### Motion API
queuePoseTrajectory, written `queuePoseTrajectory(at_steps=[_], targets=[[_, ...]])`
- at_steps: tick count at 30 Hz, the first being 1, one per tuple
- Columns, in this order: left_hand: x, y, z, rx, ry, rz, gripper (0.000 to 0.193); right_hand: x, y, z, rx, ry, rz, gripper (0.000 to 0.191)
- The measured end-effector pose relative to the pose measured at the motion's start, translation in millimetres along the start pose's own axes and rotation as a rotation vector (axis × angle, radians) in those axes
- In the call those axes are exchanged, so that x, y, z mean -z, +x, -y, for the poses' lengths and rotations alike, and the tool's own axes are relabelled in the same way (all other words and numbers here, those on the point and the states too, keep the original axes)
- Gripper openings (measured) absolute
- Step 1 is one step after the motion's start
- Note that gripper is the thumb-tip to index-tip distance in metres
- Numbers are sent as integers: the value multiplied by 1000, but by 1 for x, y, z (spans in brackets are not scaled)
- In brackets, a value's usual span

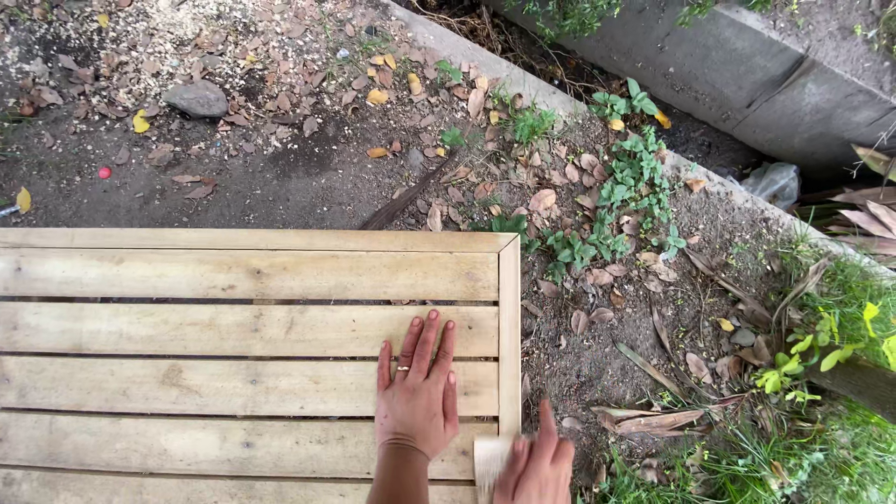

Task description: The person sands the slatted surface of a large wooden folding panel outdoors, rubbing a sheet of sandpaper by hand across the planks. They work over different sections of the panel, repositioning the sandpaper and steadying the wood with the other hand as they cover new areas.

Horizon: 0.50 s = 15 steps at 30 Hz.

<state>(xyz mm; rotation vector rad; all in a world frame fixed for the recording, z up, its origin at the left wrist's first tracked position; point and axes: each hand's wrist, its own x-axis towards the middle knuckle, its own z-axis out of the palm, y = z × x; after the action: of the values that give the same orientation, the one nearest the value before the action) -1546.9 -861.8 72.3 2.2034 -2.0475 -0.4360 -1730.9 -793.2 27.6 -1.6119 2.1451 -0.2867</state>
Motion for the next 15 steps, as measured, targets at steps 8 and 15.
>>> queuePoseTrajectory(at_steps=[8, 15], targets=[[1, 2, -2, 23, -35, 46, 70, -11, 37, 17, -120, 8, 176, 57], [-2, -4, 1, -6, -50, -33, 73, 38, 221, 176, -1, 29, -9, 55]])
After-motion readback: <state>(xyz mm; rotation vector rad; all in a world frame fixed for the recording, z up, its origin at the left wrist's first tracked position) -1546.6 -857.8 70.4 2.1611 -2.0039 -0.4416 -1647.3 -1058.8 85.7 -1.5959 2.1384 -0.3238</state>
